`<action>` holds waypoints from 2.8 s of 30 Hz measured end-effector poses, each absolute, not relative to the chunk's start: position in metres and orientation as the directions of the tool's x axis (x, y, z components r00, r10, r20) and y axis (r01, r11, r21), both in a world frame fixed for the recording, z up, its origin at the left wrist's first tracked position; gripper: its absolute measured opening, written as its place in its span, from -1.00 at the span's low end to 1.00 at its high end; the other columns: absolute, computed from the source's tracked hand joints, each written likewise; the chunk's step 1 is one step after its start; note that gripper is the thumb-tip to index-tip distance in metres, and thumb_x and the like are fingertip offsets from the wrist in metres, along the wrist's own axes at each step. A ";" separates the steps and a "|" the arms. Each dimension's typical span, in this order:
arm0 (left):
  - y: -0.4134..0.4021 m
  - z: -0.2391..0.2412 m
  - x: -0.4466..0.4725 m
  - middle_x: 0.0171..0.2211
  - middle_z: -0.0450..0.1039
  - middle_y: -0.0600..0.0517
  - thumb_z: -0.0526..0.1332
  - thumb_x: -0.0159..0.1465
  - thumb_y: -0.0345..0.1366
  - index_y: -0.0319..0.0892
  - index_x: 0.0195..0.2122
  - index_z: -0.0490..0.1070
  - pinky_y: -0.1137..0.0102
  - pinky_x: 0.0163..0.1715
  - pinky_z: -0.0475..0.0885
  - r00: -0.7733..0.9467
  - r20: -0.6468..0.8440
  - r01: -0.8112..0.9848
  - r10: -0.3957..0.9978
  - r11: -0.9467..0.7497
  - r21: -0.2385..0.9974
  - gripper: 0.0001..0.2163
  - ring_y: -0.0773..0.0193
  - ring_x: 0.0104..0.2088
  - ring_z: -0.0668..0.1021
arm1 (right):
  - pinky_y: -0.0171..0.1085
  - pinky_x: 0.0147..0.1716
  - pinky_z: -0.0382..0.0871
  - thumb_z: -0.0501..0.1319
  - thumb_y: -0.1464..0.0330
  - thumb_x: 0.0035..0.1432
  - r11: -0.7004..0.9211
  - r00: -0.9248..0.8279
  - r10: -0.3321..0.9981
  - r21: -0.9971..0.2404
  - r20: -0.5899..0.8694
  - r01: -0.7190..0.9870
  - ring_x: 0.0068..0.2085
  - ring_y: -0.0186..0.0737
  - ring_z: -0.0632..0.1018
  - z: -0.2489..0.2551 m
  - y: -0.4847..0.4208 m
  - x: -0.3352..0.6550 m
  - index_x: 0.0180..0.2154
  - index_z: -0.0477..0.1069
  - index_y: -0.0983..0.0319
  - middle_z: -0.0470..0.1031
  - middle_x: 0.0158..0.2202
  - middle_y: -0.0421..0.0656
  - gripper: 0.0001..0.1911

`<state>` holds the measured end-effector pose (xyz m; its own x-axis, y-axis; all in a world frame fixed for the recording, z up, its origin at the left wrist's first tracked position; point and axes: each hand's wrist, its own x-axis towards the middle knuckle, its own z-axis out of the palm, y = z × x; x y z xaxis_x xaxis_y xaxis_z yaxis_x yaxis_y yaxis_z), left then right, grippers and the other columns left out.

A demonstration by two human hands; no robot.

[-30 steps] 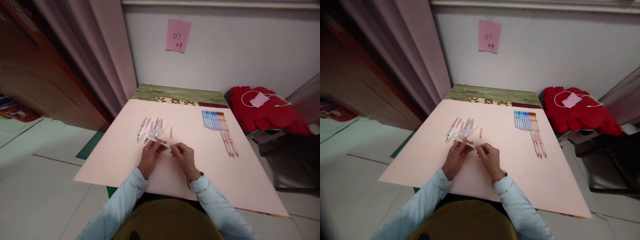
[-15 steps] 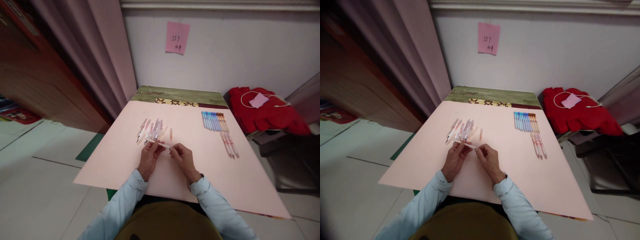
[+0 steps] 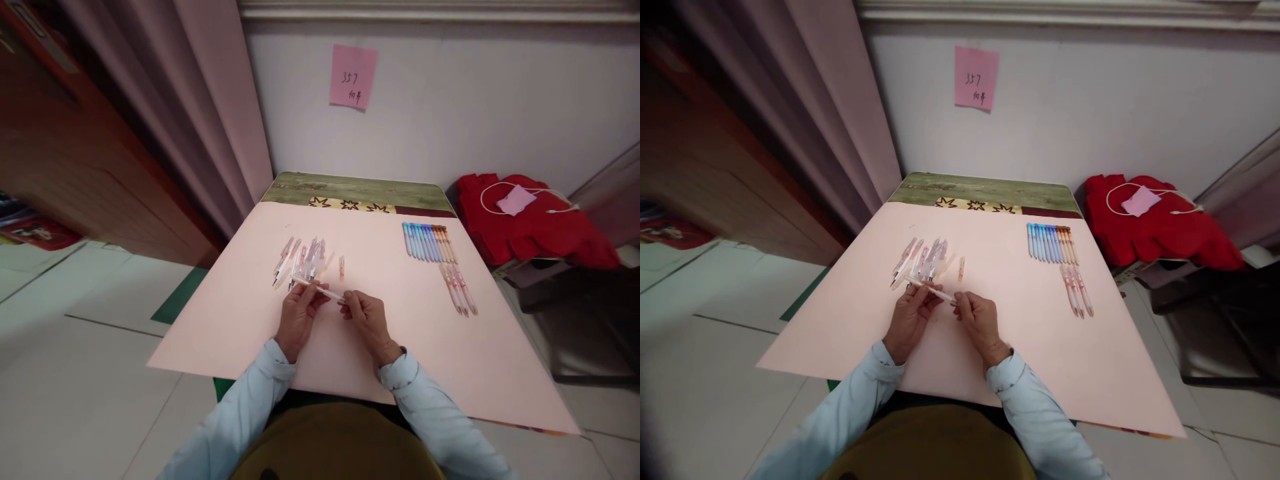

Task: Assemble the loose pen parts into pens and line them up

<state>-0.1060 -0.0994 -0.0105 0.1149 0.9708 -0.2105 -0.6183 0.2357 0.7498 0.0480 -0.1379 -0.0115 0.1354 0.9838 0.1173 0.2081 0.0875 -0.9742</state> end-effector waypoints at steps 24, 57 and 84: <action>-0.101 -0.009 -0.106 -0.30 0.60 -0.05 0.41 0.13 -0.26 -0.25 -0.25 0.49 0.39 -0.18 0.51 0.135 -0.208 -0.592 0.969 0.247 0.767 -0.77 0.29 -0.26 0.61 | -0.34 -0.50 0.34 0.12 0.08 0.29 0.097 0.110 0.985 -0.950 0.135 0.297 -0.55 -0.30 0.48 -0.014 -0.138 0.047 -0.43 0.45 0.19 0.47 -0.57 -0.21 -0.62; -0.103 -0.004 -0.104 -0.32 0.57 -0.02 0.40 0.14 -0.25 -0.24 -0.29 0.48 0.38 -0.19 0.48 0.169 -0.181 -0.555 0.969 0.245 0.795 -0.80 0.32 -0.32 0.58 | -0.40 -0.49 0.26 0.03 0.15 0.36 0.153 -0.012 0.985 -0.851 0.170 0.502 -0.57 -0.35 0.45 -0.007 -0.139 0.047 -0.43 0.41 0.19 0.44 -0.61 -0.26 -0.61; -0.105 -0.011 -0.108 -0.52 0.43 0.08 0.39 0.10 -0.12 -0.23 -0.38 0.49 0.45 -0.45 0.31 0.121 -0.146 -0.265 0.982 0.174 0.949 -0.74 0.36 -0.49 0.42 | -0.37 -0.41 0.22 0.06 0.21 0.37 0.232 -0.057 0.964 -0.714 0.261 0.661 -0.44 -0.33 0.46 -0.007 -0.140 0.045 -0.41 0.46 0.19 0.50 -0.48 -0.22 -0.65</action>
<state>-0.1084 -0.1053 -0.0115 0.1210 0.9819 -0.1458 -0.2649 0.1735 0.9485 0.0451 -0.1395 -0.0073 -0.0568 0.9637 0.2608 0.6610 0.2321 -0.7136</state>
